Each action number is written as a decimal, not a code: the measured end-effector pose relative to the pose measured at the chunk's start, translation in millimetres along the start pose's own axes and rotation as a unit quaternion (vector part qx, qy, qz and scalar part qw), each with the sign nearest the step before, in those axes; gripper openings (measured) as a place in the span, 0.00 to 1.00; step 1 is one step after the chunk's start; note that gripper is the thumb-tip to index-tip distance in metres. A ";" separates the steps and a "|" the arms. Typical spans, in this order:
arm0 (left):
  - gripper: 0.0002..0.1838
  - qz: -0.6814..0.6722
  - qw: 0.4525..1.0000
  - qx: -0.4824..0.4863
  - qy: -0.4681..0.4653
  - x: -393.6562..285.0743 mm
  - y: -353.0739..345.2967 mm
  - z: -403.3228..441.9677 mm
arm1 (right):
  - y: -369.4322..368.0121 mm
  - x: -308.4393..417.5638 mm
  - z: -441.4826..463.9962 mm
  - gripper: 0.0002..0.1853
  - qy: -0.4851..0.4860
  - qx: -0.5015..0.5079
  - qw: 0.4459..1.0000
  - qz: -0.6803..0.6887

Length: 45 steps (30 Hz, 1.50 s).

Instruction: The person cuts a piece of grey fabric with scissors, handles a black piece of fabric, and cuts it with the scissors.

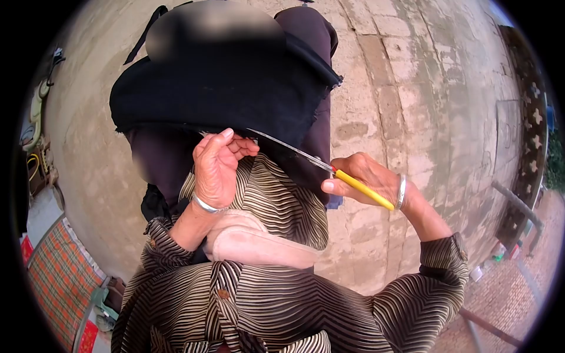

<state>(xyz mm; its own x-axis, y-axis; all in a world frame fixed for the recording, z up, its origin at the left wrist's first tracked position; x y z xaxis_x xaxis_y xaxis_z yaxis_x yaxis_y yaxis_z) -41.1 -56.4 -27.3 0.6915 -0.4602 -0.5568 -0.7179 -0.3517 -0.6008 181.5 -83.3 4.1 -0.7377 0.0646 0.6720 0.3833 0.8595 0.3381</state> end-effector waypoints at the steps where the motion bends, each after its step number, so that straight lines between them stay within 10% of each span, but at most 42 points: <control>1: 0.10 0.020 0.999 -0.016 -0.022 -4.3 2.8 -0.6 | -0.4 -0.9 0.1 0.38 0.003 -0.003 1.000 0.000; 45: 0.06 0.079 0.996 0.029 -0.008 4.3 -4.7 -2.8 | -8.8 6.9 11.8 0.43 0.033 0.006 0.999 0.012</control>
<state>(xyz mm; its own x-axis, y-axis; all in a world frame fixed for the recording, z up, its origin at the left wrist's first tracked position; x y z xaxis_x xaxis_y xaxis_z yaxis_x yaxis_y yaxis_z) -35.0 -59.1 -25.3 0.5714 -0.4931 -0.6560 -0.8125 -0.2276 -0.5367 166.5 -84.4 -2.0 -0.6904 0.0515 0.7216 0.3924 0.8646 0.3138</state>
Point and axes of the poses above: each hand's wrist, its own z-axis towards the middle knuckle, its own y-axis out of the back of the hand, x = y × z, the point moved 8 cm from there along z, towards the middle knuckle, and after that the axes turned 10 degrees about -z, right-handed, at the moved point
